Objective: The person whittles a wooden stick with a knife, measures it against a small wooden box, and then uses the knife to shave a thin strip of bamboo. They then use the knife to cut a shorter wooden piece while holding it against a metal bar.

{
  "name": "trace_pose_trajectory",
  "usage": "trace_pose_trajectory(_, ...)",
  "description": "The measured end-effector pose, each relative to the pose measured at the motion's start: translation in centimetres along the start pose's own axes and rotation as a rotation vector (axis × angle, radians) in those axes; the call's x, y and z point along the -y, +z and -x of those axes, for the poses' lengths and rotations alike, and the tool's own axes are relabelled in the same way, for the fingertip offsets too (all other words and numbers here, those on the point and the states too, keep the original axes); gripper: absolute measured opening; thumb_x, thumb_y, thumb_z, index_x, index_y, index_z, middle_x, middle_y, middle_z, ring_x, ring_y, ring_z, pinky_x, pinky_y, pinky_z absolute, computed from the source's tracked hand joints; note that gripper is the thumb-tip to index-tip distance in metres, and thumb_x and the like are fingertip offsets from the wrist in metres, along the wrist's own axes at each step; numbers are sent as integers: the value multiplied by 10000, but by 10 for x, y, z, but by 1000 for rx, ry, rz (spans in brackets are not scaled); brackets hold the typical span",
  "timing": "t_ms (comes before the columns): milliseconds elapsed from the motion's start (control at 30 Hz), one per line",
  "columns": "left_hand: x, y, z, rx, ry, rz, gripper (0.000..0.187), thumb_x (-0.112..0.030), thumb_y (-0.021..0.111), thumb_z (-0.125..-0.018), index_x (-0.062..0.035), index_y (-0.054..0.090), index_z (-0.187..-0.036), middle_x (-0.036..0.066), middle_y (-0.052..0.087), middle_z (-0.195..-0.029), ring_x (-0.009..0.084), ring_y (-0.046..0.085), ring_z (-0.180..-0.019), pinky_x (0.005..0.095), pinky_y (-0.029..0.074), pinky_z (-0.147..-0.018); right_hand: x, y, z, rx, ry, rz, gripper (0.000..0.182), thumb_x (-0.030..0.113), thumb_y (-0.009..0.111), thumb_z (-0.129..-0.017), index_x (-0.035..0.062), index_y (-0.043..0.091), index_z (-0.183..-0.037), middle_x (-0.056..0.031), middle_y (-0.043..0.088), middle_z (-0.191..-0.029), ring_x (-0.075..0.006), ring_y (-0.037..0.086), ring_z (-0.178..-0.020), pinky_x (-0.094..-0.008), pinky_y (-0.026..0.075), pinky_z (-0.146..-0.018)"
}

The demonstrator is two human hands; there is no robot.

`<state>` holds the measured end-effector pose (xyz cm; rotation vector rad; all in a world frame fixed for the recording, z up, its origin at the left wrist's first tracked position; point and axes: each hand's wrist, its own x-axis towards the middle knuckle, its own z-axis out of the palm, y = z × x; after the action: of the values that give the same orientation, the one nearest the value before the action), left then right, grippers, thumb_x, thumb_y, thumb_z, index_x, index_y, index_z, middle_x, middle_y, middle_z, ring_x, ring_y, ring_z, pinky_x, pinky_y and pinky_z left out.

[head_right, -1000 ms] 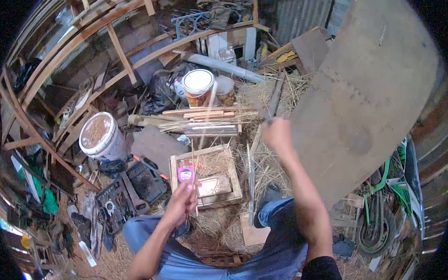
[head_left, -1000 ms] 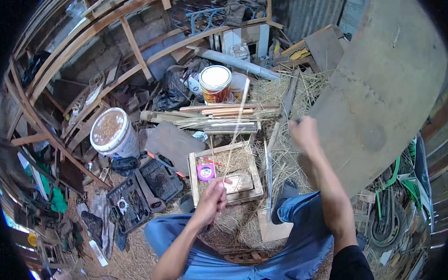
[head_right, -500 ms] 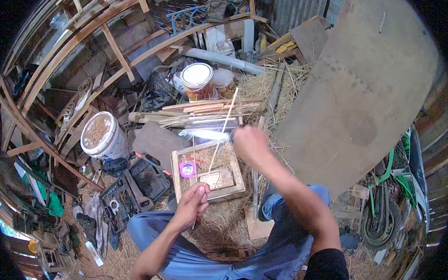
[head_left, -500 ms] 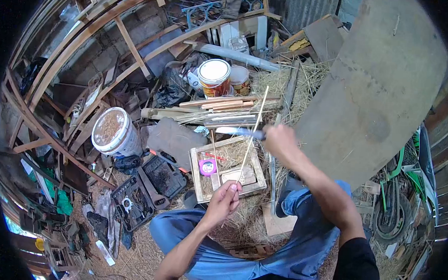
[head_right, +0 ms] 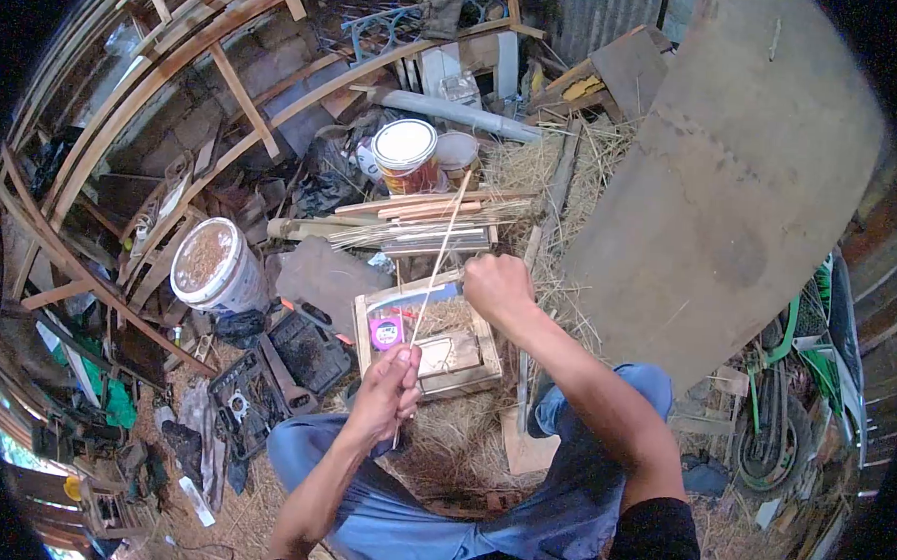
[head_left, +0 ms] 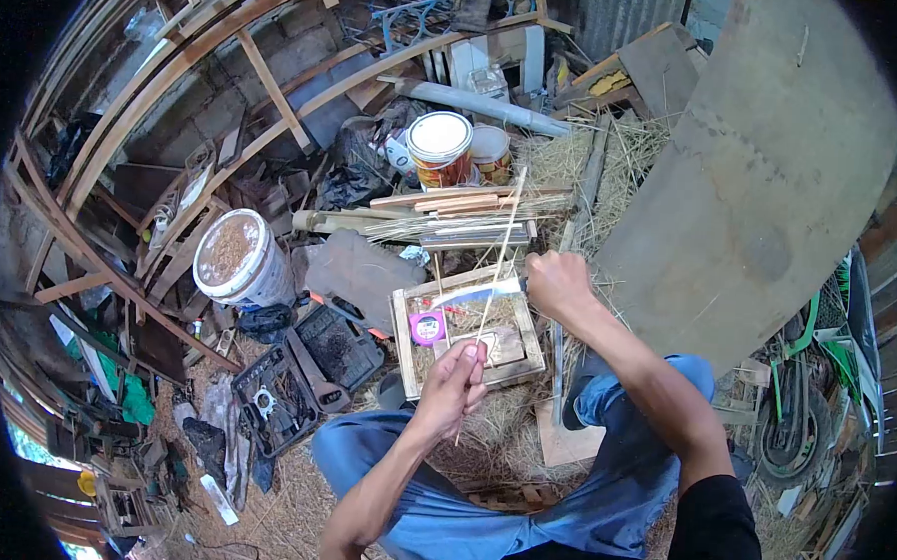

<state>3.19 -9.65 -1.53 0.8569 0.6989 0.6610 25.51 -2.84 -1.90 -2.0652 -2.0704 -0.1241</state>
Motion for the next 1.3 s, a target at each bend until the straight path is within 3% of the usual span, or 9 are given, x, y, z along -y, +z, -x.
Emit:
trace_pose_trajectory(233, 23, -21, 20, 119, -75, -101, 207, -293, 402, -988, -102, 463, -934, -44, 348, -644, 40, 252, -446, 192, 184, -381, -158, 0, -11, -326, 688, -66, 176, 106, 569, -758, -47, 653, -768, -231, 649, -771, -394, 647, -754, -431, 531, -643)
trace_pose_trajectory(400, 10, -14, 6, 76, -69, 19, 190, -257, 367, -995, -86, 450, -1002, -36, 342, -661, 53, 269, -451, 200, 200, -379, -82, -18, -12, -171, 392, -483, 220, 154, 604, -732, -59, 643, -768, -235, 640, -762, -400, 636, -749, -435, 520, -684)
trace_pose_trajectory(500, 7, -18, -4, 62, -17, 118, 161, -246, 385, -989, -100, 452, -1001, -38, 339, -662, 55, 264, -445, 200, 194, -374, 4, -21, 13, 56, -171, -219, 150, 100, 544, -745, 13, 665, -761, -207, 639, -710, -348, 645, -680, -426, 519, -647)
trace_pose_trajectory(567, 4, -18, -5, 34, -9, 112, 158, -253, 386, -989, -111, 454, -995, -37, 341, -659, 53, 268, -440, 200, 190, -370, 37, -4, 29, 75, -233, -192, 155, 77, 515, -761, 24, 661, -769, -203, 630, -678, -327, 652, -674, -435, 520, -632)
trace_pose_trajectory(800, 20, -9, 15, 147, -170, 11, 177, -273, 403, -985, -114, 461, -931, -52, 325, -656, 45, 228, -457, 202, 165, -386, -73, -25, -19, -182, 402, -197, 121, 34, 559, -755, -35, 657, -734, -226, 635, -708, -355, 652, -678, -422, 527, -603)
trace_pose_trajectory(900, 11, -15, 5, 133, -138, 72, 178, -266, 391, -986, -113, 454, -921, -51, 329, -661, 44, 226, -460, 206, 166, -387, -56, -34, -4, -117, 336, -484, 121, 49, 570, -749, -34, 658, -743, -218, 630, -682, -349, 650, -685, -419, 524, -625)
trace_pose_trajectory(1000, 3, -12, 0, 107, -86, 79, 182, -268, 376, -988, -116, 446, -915, -46, 303, -650, 47, 221, -457, 210, 161, -380, 0, -28, 21, 30, -87, -313, 116, 79, 593, -731, 19, 683, -772, -211, 636, -701, -357, 648, -681, -427, 523, -679)
trace_pose_trajectory(1100, 0, -9, 1, 116, -36, 106, 171, -278, 385, -989, -118, 440, -964, -41, 266, -631, 53, 208, -447, 211, 156, -379, 32, -33, 37, 203, -3, -369, 147, 109, 600, -741, -19, 671, -759, -218, 635, -694, -387, 646, -704, -437, 529, -705)
trace_pose_trajectory(1300, -3, -13, 2, 79, 18, 99, 180, -294, 421, -980, -119, 430, -1025, -28, 277, -629, 48, 202, -437, 203, 157, -376, -27, -30, 20, 211, 207, -239, 222, 163, 627, -748, -44, 660, -820, -230, 649, -773, -393, 645, -739, -439, 530, -702)
